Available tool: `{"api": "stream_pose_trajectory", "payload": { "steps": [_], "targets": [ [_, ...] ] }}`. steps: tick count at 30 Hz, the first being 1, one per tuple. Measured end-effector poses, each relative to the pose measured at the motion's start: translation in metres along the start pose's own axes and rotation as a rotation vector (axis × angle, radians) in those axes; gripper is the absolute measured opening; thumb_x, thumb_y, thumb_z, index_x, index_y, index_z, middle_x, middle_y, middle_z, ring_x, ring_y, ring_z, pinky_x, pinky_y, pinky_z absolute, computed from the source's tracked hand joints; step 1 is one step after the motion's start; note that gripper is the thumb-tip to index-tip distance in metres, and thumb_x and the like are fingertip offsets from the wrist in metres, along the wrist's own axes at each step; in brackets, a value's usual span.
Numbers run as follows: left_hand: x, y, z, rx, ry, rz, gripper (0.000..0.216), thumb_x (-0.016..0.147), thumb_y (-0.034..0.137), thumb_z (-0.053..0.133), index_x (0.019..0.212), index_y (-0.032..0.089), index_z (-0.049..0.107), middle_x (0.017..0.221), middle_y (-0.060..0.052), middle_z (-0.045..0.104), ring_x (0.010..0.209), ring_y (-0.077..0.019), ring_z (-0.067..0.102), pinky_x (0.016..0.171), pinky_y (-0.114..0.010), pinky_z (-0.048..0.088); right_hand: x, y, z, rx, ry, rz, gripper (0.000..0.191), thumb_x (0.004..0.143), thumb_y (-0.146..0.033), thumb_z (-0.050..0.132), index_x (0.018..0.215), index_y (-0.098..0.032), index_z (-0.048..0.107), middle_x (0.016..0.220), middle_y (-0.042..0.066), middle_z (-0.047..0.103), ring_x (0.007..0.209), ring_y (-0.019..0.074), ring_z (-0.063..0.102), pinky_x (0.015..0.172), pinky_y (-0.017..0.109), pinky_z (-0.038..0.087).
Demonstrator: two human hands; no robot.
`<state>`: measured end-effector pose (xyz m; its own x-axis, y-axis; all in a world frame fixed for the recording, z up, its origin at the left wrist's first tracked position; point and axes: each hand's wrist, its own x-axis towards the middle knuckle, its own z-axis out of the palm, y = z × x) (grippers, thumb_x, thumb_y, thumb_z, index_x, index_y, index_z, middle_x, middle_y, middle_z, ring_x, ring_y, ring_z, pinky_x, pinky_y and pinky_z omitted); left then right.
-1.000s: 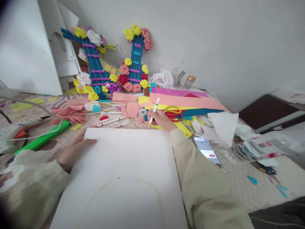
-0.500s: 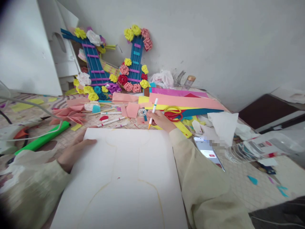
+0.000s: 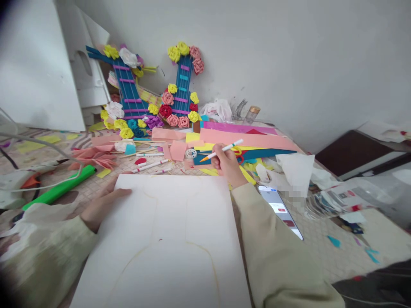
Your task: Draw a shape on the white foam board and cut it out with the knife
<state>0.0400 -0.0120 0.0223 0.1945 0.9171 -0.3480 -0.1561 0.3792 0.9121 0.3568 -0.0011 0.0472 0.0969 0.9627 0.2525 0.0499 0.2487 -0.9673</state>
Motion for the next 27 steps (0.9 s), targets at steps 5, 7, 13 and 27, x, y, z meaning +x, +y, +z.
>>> {"api": "stream_pose_trajectory", "payload": {
  "steps": [5,7,13,27],
  "targets": [
    [-0.003,0.002,0.003,0.041,0.024,-0.001,0.061,0.060,0.018,0.067,0.116,0.027,0.047,0.070,0.003,0.063,0.050,-0.0144,0.060,0.044,-0.022,0.047,-0.041,-0.011,-0.006,-0.045,0.026,0.020,0.024,0.078,-0.043,0.058,0.083,-0.020,0.054,0.066,0.000,0.053,0.058,0.0123,0.051,0.047,0.024,0.036],
    [-0.003,0.001,0.003,0.042,0.025,0.004,0.060,0.060,0.018,0.067,0.116,0.027,0.047,0.070,0.004,0.063,0.050,-0.0144,0.060,0.045,-0.021,0.047,-0.049,-0.008,-0.008,-0.066,0.031,0.041,0.023,0.077,-0.042,0.060,0.081,-0.019,0.056,0.065,0.001,0.055,0.059,0.0128,0.051,0.049,0.025,0.037],
    [-0.002,0.000,0.003,0.041,0.001,0.025,0.063,0.056,0.021,0.070,0.115,0.026,0.047,0.070,0.004,0.064,0.050,-0.0147,0.060,0.045,-0.022,0.046,-0.037,0.004,-0.013,-0.114,0.069,0.055,0.026,0.075,-0.043,0.059,0.068,-0.019,0.053,0.049,-0.004,0.044,0.047,0.0087,0.041,0.046,0.023,0.031],
    [-0.002,0.000,0.004,0.048,0.006,0.001,0.059,0.062,0.018,0.066,0.116,0.029,0.047,0.071,0.004,0.063,0.052,-0.0146,0.061,0.047,-0.022,0.047,-0.031,0.016,-0.007,-0.258,0.003,0.088,0.027,0.072,-0.043,0.063,0.074,-0.017,0.057,0.054,-0.002,0.055,0.049,0.0102,0.050,0.048,0.023,0.036]
  ]
}}
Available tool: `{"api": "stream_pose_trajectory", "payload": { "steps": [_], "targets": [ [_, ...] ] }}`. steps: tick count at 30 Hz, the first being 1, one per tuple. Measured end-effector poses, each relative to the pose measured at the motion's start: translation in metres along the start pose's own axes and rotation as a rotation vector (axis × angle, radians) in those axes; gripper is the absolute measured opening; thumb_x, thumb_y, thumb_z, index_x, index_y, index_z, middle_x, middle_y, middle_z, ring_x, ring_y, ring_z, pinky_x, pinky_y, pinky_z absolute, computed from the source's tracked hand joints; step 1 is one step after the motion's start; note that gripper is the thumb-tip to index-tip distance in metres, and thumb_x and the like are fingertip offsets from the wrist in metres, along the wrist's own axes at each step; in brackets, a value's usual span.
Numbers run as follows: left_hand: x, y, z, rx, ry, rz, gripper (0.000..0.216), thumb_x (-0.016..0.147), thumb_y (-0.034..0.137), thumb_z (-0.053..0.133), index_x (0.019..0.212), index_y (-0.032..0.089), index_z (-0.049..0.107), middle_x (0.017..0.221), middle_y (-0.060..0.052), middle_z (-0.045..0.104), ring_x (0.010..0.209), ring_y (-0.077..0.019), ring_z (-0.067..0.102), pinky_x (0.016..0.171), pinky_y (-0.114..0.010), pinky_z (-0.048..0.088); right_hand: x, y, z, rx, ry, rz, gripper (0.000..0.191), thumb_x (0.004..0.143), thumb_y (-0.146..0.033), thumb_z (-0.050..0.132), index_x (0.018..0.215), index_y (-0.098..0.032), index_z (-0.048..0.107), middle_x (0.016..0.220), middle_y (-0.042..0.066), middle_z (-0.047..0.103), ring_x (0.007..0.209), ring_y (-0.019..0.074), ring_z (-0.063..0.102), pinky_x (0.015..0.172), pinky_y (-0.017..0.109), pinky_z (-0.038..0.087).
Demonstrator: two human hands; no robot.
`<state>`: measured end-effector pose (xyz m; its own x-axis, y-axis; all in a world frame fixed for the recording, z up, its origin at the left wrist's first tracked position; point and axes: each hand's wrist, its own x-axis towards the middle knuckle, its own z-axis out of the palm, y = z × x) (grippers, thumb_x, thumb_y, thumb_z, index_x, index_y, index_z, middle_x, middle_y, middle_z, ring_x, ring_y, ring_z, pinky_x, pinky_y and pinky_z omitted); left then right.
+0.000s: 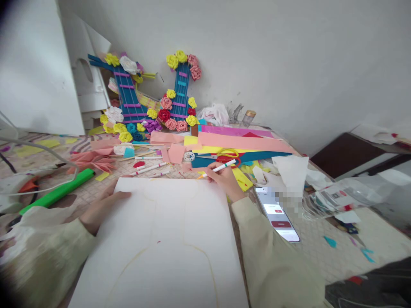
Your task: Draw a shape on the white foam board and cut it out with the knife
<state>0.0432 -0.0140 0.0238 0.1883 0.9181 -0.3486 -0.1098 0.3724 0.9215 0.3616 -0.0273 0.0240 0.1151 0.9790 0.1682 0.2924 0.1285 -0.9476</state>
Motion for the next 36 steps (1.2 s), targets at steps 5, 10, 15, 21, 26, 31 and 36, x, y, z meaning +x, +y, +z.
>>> {"api": "stream_pose_trajectory", "payload": {
  "steps": [5,10,15,21,26,31,36],
  "targets": [
    [0.0006,0.0002,-0.0005,-0.002,-0.005,-0.003,0.059,0.061,0.018,0.067,0.115,0.029,0.047,0.069,0.004,0.063,0.052,-0.0153,0.061,0.047,-0.023,0.047,-0.0001,-0.0031,0.0016,-0.037,-0.025,-0.009,0.025,0.072,-0.041,0.064,0.075,-0.017,0.058,0.055,-0.002,0.056,0.051,0.0105,0.051,0.051,0.024,0.039],
    [0.0014,-0.0006,-0.0011,-0.005,0.001,-0.004,0.057,0.061,0.017,0.067,0.114,0.028,0.048,0.070,0.003,0.063,0.052,-0.0149,0.061,0.047,-0.023,0.048,0.0001,-0.0004,-0.0005,-0.069,-0.016,-0.025,0.024,0.073,-0.040,0.062,0.071,-0.017,0.057,0.052,-0.003,0.054,0.049,0.0097,0.049,0.051,0.023,0.039],
    [0.0022,-0.0014,-0.0022,-0.002,-0.008,0.007,0.057,0.061,0.019,0.068,0.113,0.027,0.048,0.069,0.003,0.063,0.050,-0.0155,0.060,0.046,-0.023,0.047,0.0009,0.0021,-0.0014,-0.083,-0.014,-0.033,0.023,0.074,-0.040,0.060,0.074,-0.017,0.056,0.054,-0.002,0.054,0.049,0.0100,0.049,0.050,0.023,0.039],
    [0.0019,-0.0006,-0.0018,0.004,0.002,-0.005,0.053,0.061,0.019,0.068,0.109,0.029,0.049,0.068,0.004,0.062,0.051,-0.0148,0.060,0.046,-0.023,0.047,0.0015,0.0005,-0.0022,-0.131,-0.018,-0.055,0.021,0.073,-0.035,0.060,0.063,-0.019,0.053,0.049,-0.003,0.050,0.049,0.0108,0.047,0.049,0.024,0.038],
    [0.0046,-0.0021,-0.0015,0.018,0.030,-0.023,0.058,0.060,0.018,0.065,0.114,0.028,0.047,0.066,0.004,0.061,0.048,-0.0150,0.059,0.043,-0.023,0.047,0.0016,0.0002,-0.0028,-0.158,-0.011,-0.068,0.020,0.072,-0.033,0.060,0.059,-0.019,0.053,0.048,-0.003,0.050,0.048,0.0101,0.045,0.051,0.024,0.040],
    [0.0043,-0.0023,-0.0008,0.017,0.034,-0.021,0.058,0.062,0.016,0.063,0.116,0.028,0.047,0.066,0.004,0.061,0.049,-0.0148,0.060,0.043,-0.022,0.047,0.0018,0.0011,-0.0032,-0.158,-0.021,-0.074,0.017,0.069,-0.028,0.061,0.056,-0.019,0.053,0.047,-0.004,0.048,0.050,0.0106,0.046,0.053,0.024,0.040],
    [0.0058,-0.0038,-0.0028,0.005,0.019,-0.035,0.062,0.061,0.017,0.064,0.119,0.029,0.045,0.066,0.004,0.061,0.049,-0.0157,0.060,0.043,-0.024,0.047,0.0002,-0.0035,-0.0045,-0.110,0.002,-0.087,0.017,0.065,-0.027,0.064,0.055,-0.018,0.054,0.047,-0.004,0.047,0.049,0.0101,0.045,0.051,0.024,0.038]
  ]
}}
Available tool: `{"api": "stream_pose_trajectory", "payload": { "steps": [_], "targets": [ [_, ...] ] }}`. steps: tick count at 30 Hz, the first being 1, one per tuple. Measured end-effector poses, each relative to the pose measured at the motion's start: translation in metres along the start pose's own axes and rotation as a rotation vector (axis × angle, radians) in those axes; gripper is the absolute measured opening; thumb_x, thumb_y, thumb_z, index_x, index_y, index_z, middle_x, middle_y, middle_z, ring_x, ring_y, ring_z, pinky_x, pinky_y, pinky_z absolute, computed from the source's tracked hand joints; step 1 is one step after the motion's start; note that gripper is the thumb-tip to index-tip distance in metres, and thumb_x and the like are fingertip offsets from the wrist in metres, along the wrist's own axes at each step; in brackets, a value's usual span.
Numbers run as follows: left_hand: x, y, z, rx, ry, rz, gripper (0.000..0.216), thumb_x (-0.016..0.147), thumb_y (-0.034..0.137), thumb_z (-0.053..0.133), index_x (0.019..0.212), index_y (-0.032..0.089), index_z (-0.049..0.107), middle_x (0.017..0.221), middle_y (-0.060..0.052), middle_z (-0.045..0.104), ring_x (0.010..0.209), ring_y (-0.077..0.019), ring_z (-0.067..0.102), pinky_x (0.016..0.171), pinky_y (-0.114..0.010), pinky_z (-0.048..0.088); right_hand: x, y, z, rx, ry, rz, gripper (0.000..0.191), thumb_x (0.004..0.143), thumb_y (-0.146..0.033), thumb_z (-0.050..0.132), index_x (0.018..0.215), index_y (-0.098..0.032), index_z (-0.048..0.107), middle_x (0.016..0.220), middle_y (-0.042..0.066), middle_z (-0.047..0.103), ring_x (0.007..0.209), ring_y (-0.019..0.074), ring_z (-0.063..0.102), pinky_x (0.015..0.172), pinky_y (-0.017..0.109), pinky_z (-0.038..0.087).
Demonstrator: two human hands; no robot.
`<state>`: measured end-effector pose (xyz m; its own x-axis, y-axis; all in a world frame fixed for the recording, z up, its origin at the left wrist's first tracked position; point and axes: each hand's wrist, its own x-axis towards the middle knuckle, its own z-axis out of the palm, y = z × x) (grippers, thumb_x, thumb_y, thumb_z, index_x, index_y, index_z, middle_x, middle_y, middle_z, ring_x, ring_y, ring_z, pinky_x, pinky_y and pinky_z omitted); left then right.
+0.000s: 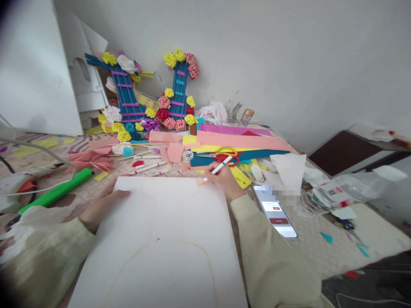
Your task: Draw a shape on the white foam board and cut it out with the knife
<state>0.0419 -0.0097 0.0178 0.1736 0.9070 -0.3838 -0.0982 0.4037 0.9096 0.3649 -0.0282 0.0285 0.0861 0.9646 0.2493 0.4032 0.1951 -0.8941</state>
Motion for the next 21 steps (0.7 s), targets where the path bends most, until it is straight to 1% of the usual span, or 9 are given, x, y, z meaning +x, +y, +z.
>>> {"api": "stream_pose_trajectory", "payload": {
  "steps": [5,9,12,14,16,18,19,21],
  "targets": [
    [0.002,-0.001,-0.001,-0.028,-0.008,0.008,0.067,0.056,0.019,0.067,0.119,0.028,0.045,0.067,0.004,0.062,0.049,-0.0162,0.060,0.043,-0.025,0.048,-0.010,-0.014,-0.003,0.093,0.135,-0.022,0.022,0.071,-0.036,0.061,0.061,-0.019,0.051,0.045,-0.006,0.045,0.043,0.0076,0.040,0.045,0.022,0.033],
    [0.001,0.000,-0.001,-0.032,-0.021,0.042,0.063,0.055,0.020,0.069,0.115,0.026,0.047,0.067,0.005,0.062,0.050,-0.0155,0.061,0.044,-0.023,0.048,-0.026,-0.025,-0.003,0.136,0.218,-0.043,0.022,0.076,-0.040,0.059,0.070,-0.020,0.053,0.044,-0.008,0.039,0.041,0.0068,0.037,0.043,0.021,0.031],
    [0.002,-0.001,-0.002,-0.029,-0.018,0.044,0.062,0.055,0.020,0.069,0.113,0.026,0.048,0.068,0.004,0.063,0.050,-0.0151,0.061,0.045,-0.024,0.048,-0.041,-0.030,-0.004,0.067,0.287,-0.048,0.019,0.076,-0.038,0.061,0.076,-0.019,0.057,0.051,-0.006,0.046,0.047,0.0080,0.043,0.047,0.022,0.036],
    [0.003,-0.002,-0.002,-0.031,-0.017,0.041,0.062,0.056,0.020,0.069,0.114,0.027,0.048,0.068,0.004,0.063,0.050,-0.0154,0.061,0.045,-0.024,0.048,-0.052,-0.032,-0.004,-0.036,0.332,-0.040,0.020,0.077,-0.038,0.061,0.080,-0.019,0.059,0.059,-0.003,0.053,0.054,0.0101,0.049,0.052,0.024,0.041],
    [0.004,-0.003,-0.003,-0.033,-0.013,0.043,0.062,0.056,0.019,0.068,0.115,0.027,0.048,0.069,0.004,0.064,0.051,-0.0164,0.062,0.046,-0.025,0.049,-0.063,-0.033,-0.003,-0.144,0.372,-0.035,0.022,0.080,-0.040,0.057,0.087,-0.019,0.060,0.068,0.000,0.058,0.065,0.0133,0.055,0.063,0.028,0.046],
    [0.006,-0.003,-0.004,-0.022,-0.011,0.060,0.064,0.056,0.020,0.067,0.116,0.026,0.047,0.072,0.003,0.065,0.053,-0.0170,0.062,0.047,-0.026,0.049,-0.075,-0.035,0.000,-0.228,0.407,-0.039,0.024,0.084,-0.040,0.051,0.092,-0.020,0.060,0.076,0.002,0.061,0.078,0.0162,0.058,0.077,0.032,0.046],
    [0.007,-0.003,-0.005,-0.004,-0.009,0.078,0.065,0.057,0.020,0.067,0.118,0.025,0.046,0.075,0.002,0.065,0.054,-0.0170,0.063,0.048,-0.026,0.049,-0.081,-0.036,0.002,-0.255,0.416,-0.037,0.024,0.085,-0.040,0.048,0.091,-0.020,0.060,0.079,0.003,0.063,0.083,0.0171,0.059,0.082,0.033,0.045],
    [0.010,-0.005,-0.008,0.085,-0.001,0.164,0.069,0.058,0.024,0.066,0.122,0.024,0.042,0.088,-0.002,0.066,0.058,-0.0171,0.063,0.050,-0.027,0.050,-0.090,-0.037,0.008,-0.276,0.416,-0.015,0.026,0.086,-0.041,0.046,0.089,-0.020,0.060,0.082,0.004,0.064,0.087,0.0181,0.059,0.083,0.033,0.045]
  ]
}}
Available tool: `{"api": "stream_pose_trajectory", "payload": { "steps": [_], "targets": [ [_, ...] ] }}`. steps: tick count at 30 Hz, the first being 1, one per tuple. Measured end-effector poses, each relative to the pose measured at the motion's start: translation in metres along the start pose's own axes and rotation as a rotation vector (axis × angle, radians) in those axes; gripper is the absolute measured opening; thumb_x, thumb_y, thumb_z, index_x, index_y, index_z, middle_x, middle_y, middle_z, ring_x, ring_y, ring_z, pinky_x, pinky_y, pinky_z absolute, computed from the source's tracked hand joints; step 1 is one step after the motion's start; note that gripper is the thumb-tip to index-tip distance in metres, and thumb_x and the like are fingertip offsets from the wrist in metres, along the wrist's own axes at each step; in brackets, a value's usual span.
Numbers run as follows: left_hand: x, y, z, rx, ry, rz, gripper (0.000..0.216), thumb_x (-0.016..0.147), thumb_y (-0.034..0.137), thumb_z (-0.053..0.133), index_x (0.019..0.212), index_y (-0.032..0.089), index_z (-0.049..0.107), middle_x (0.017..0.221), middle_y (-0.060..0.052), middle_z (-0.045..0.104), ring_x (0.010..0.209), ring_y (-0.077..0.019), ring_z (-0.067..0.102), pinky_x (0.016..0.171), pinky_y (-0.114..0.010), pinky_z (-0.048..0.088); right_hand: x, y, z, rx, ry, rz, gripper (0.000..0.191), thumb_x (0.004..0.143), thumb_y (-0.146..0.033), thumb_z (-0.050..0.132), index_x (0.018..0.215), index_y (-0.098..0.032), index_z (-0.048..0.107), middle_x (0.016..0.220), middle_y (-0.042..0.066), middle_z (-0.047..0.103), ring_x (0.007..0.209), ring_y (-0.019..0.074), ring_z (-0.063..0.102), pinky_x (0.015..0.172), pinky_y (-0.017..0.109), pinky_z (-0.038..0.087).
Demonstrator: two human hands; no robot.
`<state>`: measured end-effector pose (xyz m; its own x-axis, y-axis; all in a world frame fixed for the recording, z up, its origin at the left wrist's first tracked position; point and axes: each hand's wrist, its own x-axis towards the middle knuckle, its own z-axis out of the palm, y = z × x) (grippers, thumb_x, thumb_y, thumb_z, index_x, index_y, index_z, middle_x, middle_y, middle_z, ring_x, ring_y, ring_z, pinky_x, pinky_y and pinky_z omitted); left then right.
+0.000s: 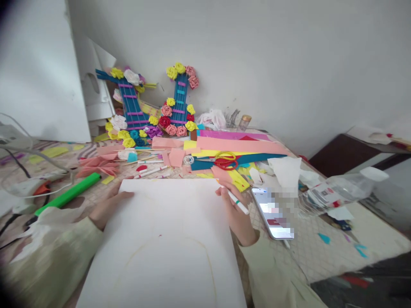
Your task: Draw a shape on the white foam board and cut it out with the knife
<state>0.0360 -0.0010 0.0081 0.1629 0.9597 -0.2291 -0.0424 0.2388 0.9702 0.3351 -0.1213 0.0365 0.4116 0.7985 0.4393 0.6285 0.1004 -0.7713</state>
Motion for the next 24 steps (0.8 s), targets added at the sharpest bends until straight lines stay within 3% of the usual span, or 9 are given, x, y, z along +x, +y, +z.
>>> {"api": "stream_pose_trajectory", "payload": {
  "steps": [5,10,12,15,16,18,22,24],
  "targets": [
    [0.014,-0.011,-0.008,0.232,0.028,0.251,0.084,0.053,0.030,0.068,0.127,0.017,0.032,0.128,-0.016,0.051,0.098,-0.0266,0.060,0.077,-0.039,0.050,-0.013,0.001,0.011,0.063,-0.065,0.097,0.031,0.085,-0.046,0.045,0.087,-0.019,0.062,0.084,0.006,0.066,0.085,0.0184,0.061,0.075,0.029,0.048],
    [0.003,-0.002,-0.009,0.457,0.150,0.397,0.078,0.056,0.030,0.068,0.127,0.015,0.039,0.137,-0.017,0.040,0.130,-0.0321,0.031,0.105,-0.050,0.023,-0.016,0.012,0.026,0.163,-0.122,0.140,0.037,0.084,-0.049,0.045,0.098,-0.018,0.059,0.079,0.005,0.063,0.080,0.0175,0.060,0.073,0.029,0.047],
    [-0.021,0.010,-0.010,0.552,0.140,0.443,0.066,0.060,0.033,0.066,0.121,0.017,0.047,0.136,-0.013,0.044,0.130,-0.0308,0.030,0.108,-0.047,0.018,-0.019,0.016,0.030,0.182,-0.142,0.143,0.038,0.084,-0.050,0.045,0.101,-0.018,0.057,0.080,0.005,0.062,0.081,0.0181,0.059,0.073,0.030,0.047],
    [-0.067,0.027,-0.025,0.702,0.027,0.463,0.044,0.069,0.037,0.061,0.110,0.022,0.059,0.120,-0.008,0.060,0.116,-0.0280,0.048,0.104,-0.043,0.028,-0.022,0.021,0.033,0.206,-0.177,0.138,0.038,0.084,-0.050,0.045,0.102,-0.019,0.057,0.083,0.006,0.061,0.084,0.0194,0.058,0.074,0.032,0.046],
    [-0.081,0.031,-0.034,0.864,-0.014,0.476,0.039,0.076,0.039,0.054,0.111,0.022,0.059,0.119,-0.008,0.061,0.114,-0.0278,0.050,0.101,-0.043,0.031,-0.023,0.021,0.034,0.215,-0.192,0.132,0.036,0.084,-0.049,0.046,0.102,-0.019,0.057,0.084,0.006,0.061,0.085,0.0200,0.058,0.075,0.032,0.046],
    [-0.099,0.032,-0.059,1.115,0.077,0.506,0.040,0.079,0.040,0.048,0.112,0.020,0.059,0.117,-0.012,0.062,0.114,-0.0311,0.050,0.099,-0.046,0.031,-0.023,0.020,0.036,0.237,-0.224,0.117,0.034,0.084,-0.048,0.047,0.101,-0.021,0.058,0.085,0.006,0.062,0.086,0.0213,0.058,0.075,0.033,0.046],
    [-0.100,0.021,-0.111,1.254,0.197,0.488,0.051,0.068,0.036,0.058,0.117,0.021,0.055,0.120,-0.012,0.059,0.109,-0.0329,0.053,0.096,-0.045,0.035,-0.023,0.016,0.039,0.279,-0.249,0.092,0.032,0.084,-0.047,0.048,0.101,-0.022,0.058,0.085,0.006,0.063,0.086,0.0230,0.060,0.074,0.034,0.047],
    [-0.093,0.015,-0.125,1.165,0.232,0.401,0.052,0.060,0.035,0.063,0.111,0.022,0.059,0.103,-0.010,0.066,0.091,-0.0306,0.061,0.087,-0.041,0.043,-0.024,0.015,0.039,0.287,-0.241,0.084,0.031,0.084,-0.046,0.048,0.102,-0.022,0.058,0.086,0.006,0.063,0.087,0.0230,0.060,0.075,0.034,0.047]
  ]
}}
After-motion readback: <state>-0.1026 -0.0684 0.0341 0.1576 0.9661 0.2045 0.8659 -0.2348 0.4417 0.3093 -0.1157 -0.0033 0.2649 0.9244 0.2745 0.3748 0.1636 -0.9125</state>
